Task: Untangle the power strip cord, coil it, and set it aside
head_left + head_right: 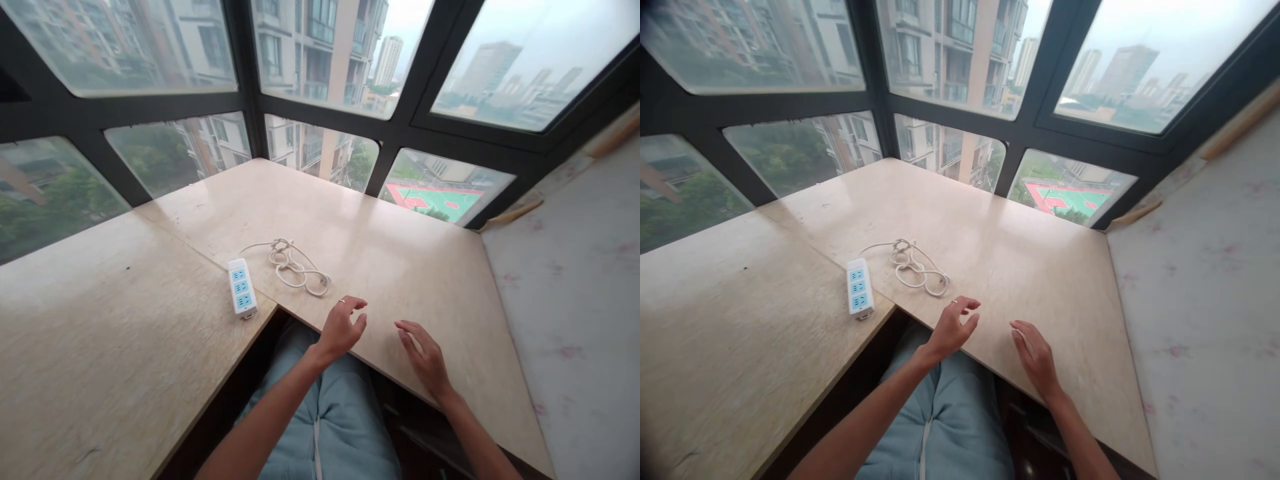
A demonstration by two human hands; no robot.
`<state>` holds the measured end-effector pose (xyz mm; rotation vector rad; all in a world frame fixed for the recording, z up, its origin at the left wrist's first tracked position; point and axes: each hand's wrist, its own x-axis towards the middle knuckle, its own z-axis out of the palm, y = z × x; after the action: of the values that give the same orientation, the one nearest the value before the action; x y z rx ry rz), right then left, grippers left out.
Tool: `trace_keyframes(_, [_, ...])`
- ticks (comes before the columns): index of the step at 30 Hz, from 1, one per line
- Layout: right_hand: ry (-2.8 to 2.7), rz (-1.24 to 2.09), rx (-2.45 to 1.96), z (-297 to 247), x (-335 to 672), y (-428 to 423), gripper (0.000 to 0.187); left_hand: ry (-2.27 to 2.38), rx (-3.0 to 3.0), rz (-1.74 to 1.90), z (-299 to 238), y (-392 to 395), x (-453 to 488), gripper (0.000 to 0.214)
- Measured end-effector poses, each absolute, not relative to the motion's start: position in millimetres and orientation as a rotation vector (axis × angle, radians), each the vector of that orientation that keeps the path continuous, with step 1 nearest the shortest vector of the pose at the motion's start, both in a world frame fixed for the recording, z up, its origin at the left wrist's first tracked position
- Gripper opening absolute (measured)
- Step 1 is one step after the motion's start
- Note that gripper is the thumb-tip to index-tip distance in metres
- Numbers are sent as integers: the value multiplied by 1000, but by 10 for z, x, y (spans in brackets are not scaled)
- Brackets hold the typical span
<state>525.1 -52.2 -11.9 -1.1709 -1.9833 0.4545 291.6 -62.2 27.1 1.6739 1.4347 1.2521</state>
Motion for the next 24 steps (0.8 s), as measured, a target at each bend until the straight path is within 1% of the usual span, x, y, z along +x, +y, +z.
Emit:
trace_keyframes(6, [-1746, 349, -1471, -140, 6099, -638, 33, 1494, 1646, 1141, 24, -447, 3359, 20])
trace_keyframes(10, [-1548, 429, -1566, -253, 6459, -793, 35, 1552, 1788, 1062, -38, -336, 3640, 19])
trace_keyframes(15, [-1322, 558, -1612, -382, 6579, -899, 41, 1663, 1907, 978, -71, -238, 3791, 16])
trace_keyframes(20, [-1217, 591, -1657, -356, 6521, -886, 36, 1627, 1885, 1016, -126, -232, 3727, 16])
trace_keyframes(24, [-1322, 544, -1621, -293, 6499, -872, 28, 1649, 1888, 1029, -128, -229, 3718, 15])
